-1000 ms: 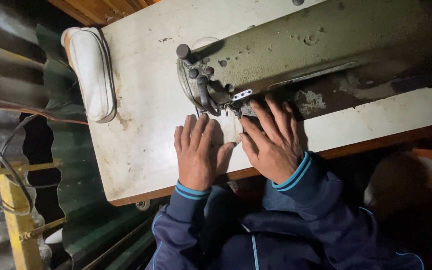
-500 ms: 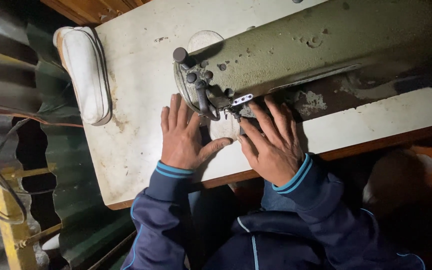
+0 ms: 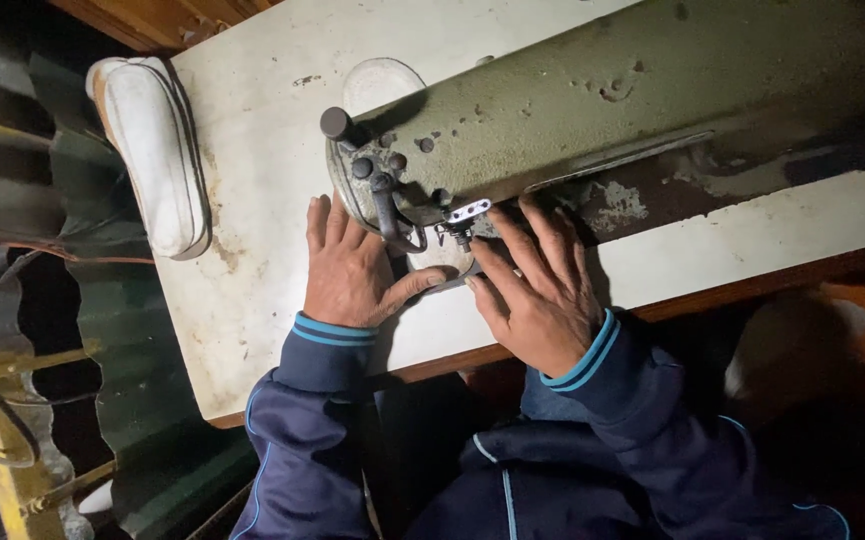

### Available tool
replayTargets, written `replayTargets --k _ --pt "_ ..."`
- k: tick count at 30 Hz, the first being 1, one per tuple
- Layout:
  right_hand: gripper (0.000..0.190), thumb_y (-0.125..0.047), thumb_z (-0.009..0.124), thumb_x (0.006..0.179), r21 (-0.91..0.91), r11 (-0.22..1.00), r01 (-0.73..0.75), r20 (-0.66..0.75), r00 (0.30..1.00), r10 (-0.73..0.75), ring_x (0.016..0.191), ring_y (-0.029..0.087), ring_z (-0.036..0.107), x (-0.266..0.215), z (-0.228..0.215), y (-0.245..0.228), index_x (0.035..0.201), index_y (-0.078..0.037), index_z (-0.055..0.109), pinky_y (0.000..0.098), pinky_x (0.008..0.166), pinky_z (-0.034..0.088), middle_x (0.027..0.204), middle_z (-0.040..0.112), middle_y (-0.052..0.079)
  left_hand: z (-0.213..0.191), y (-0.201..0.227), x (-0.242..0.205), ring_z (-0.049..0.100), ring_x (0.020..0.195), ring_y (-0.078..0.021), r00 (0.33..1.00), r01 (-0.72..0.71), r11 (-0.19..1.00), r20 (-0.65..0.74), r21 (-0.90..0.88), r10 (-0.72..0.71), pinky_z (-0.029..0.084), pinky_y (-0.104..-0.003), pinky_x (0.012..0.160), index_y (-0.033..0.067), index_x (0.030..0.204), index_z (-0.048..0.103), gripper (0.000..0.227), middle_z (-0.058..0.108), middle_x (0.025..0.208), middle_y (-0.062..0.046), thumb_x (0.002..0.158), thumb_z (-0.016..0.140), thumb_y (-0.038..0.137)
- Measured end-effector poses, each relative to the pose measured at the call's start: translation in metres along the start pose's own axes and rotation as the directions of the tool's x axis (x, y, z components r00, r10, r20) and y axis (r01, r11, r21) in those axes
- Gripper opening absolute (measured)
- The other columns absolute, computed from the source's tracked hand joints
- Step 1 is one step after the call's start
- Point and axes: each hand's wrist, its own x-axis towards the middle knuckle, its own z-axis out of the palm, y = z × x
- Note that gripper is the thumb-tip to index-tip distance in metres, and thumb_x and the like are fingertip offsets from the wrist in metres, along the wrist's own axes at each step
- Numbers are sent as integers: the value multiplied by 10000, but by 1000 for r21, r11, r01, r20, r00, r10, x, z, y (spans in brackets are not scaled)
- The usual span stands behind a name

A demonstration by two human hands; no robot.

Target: Using an industrial sewing machine to stitch the edges of shoe insoles.

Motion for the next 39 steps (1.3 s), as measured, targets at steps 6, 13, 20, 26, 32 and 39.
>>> replayTargets --k 6,13,20,26,32,39 --pt "256 -254 655 996 9 1000 -5 -13 1000 5 1389 452 491 0 -1 0 1181 -104 749 613 1087 399 1382 632 188 1 -2 -5 204 1543 -416 1000 -4 999 -15 42 5 135 -645 1220 145 1451 578 899 442 1595 -114 844 614 806" --pt "267 -253 641 1006 41 999 -10 -27 1000 11 1393 455 484 0 -1 1 1205 -109 743 625 1095 392 1389 626 192 -20 24 8 229 1527 -430 999 42 996 -17 82 -41 123 -642 1224 149 1510 518 797 432 1600 -119 944 572 708" --pt "301 -280 648 1003 24 1000 -16 -15 1000 16 1408 457 470 -3 3 0 1227 -100 738 640 1126 352 1398 621 199 -28 29 13 228 1526 -437 999 50 995 -25 82 -48 158 -649 1219 122 1534 495 743 395 1620 -163 1005 537 642" --pt "319 -305 653 1005 13 1000 -8 -16 1000 8 1405 458 473 -2 2 1 1226 -90 735 637 1134 349 1372 629 208 -22 23 11 218 1540 -420 996 81 991 -31 102 -79 128 -625 1229 147 1537 489 740 410 1619 -137 990 539 642" --pt "355 -313 673 988 4 1000 -13 -18 1000 13 1399 459 471 -2 2 0 1260 -89 718 646 1126 346 1395 611 210 -25 28 5 207 1546 -411 994 113 990 -13 87 -112 130 -640 1222 148 1547 472 731 420 1612 -125 997 536 625" --pt "349 -317 690 980 2 1000 -14 -20 1000 14 1400 463 467 -5 4 1 1235 -82 730 647 1109 351 1375 621 218 -30 40 -2 458 1404 -420 988 118 974 -121 195 -96 239 -658 1173 91 1265 645 487 603 1351 -148 998 638 498"
